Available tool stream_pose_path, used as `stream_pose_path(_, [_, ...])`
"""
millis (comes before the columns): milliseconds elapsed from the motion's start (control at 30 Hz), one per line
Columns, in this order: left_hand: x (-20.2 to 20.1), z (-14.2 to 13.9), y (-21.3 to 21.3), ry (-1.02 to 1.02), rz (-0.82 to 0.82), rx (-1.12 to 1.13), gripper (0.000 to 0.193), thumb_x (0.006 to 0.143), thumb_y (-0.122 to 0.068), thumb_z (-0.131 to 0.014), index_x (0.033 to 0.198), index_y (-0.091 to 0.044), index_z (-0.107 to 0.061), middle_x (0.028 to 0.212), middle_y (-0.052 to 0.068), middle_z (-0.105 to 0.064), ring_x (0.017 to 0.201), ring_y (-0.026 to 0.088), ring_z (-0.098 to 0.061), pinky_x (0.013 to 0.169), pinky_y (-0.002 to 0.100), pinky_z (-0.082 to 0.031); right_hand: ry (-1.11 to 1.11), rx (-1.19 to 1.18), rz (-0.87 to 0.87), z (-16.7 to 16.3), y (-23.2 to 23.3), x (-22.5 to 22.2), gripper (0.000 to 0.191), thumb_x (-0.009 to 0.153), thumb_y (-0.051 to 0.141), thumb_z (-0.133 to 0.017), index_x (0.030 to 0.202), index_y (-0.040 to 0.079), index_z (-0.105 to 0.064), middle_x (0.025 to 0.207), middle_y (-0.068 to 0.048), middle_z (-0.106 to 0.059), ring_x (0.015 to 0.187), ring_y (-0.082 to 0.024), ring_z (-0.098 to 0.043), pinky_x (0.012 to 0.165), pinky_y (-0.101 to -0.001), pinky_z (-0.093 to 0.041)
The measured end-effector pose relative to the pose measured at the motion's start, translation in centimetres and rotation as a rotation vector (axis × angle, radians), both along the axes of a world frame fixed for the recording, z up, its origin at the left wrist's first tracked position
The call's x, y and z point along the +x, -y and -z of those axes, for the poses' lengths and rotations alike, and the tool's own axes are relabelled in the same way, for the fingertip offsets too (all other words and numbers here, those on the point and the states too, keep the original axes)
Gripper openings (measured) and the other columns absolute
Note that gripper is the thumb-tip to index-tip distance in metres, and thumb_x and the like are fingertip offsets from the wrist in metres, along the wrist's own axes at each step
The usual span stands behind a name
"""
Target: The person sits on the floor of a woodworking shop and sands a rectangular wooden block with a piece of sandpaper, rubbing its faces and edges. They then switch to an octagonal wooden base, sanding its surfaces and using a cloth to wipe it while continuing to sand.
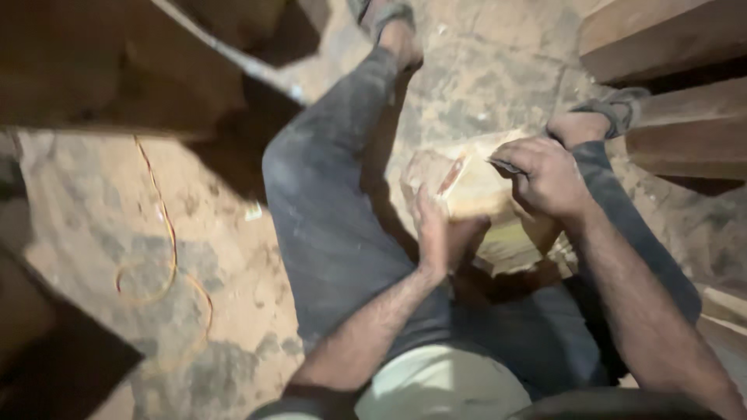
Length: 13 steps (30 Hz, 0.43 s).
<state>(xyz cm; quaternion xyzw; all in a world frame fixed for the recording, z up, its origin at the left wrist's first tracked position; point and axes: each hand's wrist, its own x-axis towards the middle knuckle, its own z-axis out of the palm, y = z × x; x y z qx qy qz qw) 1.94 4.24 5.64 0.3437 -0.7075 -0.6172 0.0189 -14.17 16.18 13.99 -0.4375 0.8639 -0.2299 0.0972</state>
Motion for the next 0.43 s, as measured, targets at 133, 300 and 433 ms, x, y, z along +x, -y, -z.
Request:
stream_pose_path(133, [1.0, 0.8, -0.8, -0.021, -0.008, -0.028, 0.131, 0.059, -0.039, -0.097, 0.155, 0.007, -0.022, 0.15, 0.032, -0.041, 0.138, 0.044, -0.044, 0.114, 0.044, -0.042, -0.13, -0.012, 0.089, 0.7, -1.3, 1.2, 0.043, 0.076, -0.007, -0.06, 0.115, 0.003, -0.073, 0.117, -0.016, -0.072, 0.112, -0.036, -0.067, 0.099, -0.0456, -0.053])
stream_pose_path(300, [0.4, 0.6, 0.0, 0.011, 0.031, 0.007, 0.131, 0.06, -0.038, -0.097, 0.156, 0.006, -0.02, 0.154, 0.032, -0.035, 0.142, 0.045, -0.037, 0.117, 0.048, -0.035, -0.127, -0.017, 0.213, -0.7, -1.6, 0.2, 0.032, 0.085, -0.006, -0.062, 0.112, 0.005, -0.073, 0.115, -0.015, -0.072, 0.11, -0.035, -0.067, 0.098, -0.0434, -0.054])
stream_pose_path(433, [1.7, 1.7, -1.0, -0.047, -0.004, -0.047, 0.126, 0.063, -0.038, -0.098, 0.155, 0.005, -0.023, 0.161, 0.032, -0.028, 0.148, 0.047, -0.031, 0.12, 0.049, -0.033, -0.143, 0.002, 0.192, -0.7, -1.5, 2.7, 0.035, 0.079, -0.006, -0.064, 0.111, 0.004, -0.073, 0.115, -0.015, -0.073, 0.109, -0.037, -0.067, 0.097, -0.0442, -0.054])
